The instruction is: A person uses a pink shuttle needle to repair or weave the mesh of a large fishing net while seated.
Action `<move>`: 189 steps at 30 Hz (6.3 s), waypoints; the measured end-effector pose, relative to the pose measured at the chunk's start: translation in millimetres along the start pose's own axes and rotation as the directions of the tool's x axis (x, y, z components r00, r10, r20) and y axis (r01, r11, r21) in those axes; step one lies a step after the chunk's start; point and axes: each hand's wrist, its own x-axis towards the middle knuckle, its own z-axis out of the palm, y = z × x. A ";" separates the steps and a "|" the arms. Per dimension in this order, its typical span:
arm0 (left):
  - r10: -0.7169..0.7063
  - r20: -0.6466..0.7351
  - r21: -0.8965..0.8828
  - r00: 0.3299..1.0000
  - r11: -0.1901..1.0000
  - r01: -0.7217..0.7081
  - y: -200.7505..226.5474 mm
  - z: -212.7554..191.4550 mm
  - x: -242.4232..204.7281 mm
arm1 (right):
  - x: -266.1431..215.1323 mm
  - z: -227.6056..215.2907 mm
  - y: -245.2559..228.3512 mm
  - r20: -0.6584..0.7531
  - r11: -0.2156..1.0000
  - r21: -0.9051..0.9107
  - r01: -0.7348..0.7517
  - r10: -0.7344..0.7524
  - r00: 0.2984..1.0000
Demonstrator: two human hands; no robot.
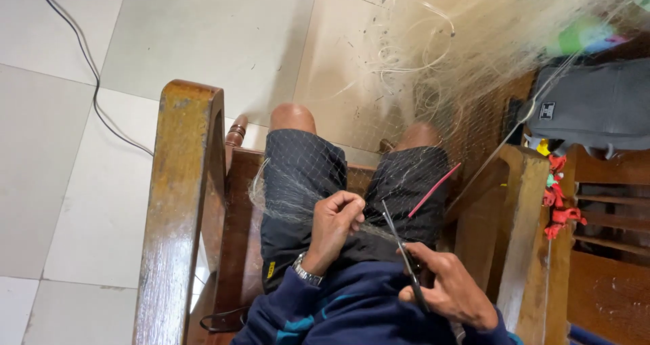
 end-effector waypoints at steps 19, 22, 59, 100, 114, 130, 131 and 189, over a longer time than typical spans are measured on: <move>0.140 0.194 -0.033 0.971 0.990 -0.137 6.1 -7.1 -5.3 | 82.2 22.9 -14.7 -0.596 0.921 0.156 0.357 -0.201 0.778; 0.159 0.182 -0.086 0.970 0.986 -0.146 4.4 -5.3 -6.2 | 83.8 17.0 -13.1 -0.567 0.894 0.203 0.399 -0.225 0.792; 0.211 0.138 -0.158 0.968 0.969 -0.189 4.9 -0.8 -5.1 | 87.1 21.1 0.5 -0.512 0.731 0.538 0.420 -0.113 0.852; 0.367 0.119 -0.068 0.922 0.930 -0.362 18.7 -8.6 -0.2 | 111.3 1.1 -26.5 -0.406 0.569 0.751 0.334 0.001 0.914; 0.273 0.132 -0.016 0.953 0.962 -0.273 36.6 -7.9 -6.0 | 112.7 -7.9 -22.4 -0.451 0.625 0.684 0.376 -0.044 0.892; 0.320 0.179 -0.006 0.930 0.946 -0.325 33.1 -11.6 3.4 | 115.4 -7.7 -41.9 -0.379 0.770 0.532 0.351 -0.154 0.912; 0.295 0.187 -0.042 0.937 0.955 -0.292 31.2 -11.8 3.0 | 115.4 -7.5 -44.2 -0.354 0.771 0.528 0.357 -0.183 0.917; 0.248 0.022 -0.196 0.968 0.951 -0.239 14.1 -16.2 -0.6 | 6.3 46.3 -12.4 0.257 0.154 0.963 -0.220 -0.291 0.921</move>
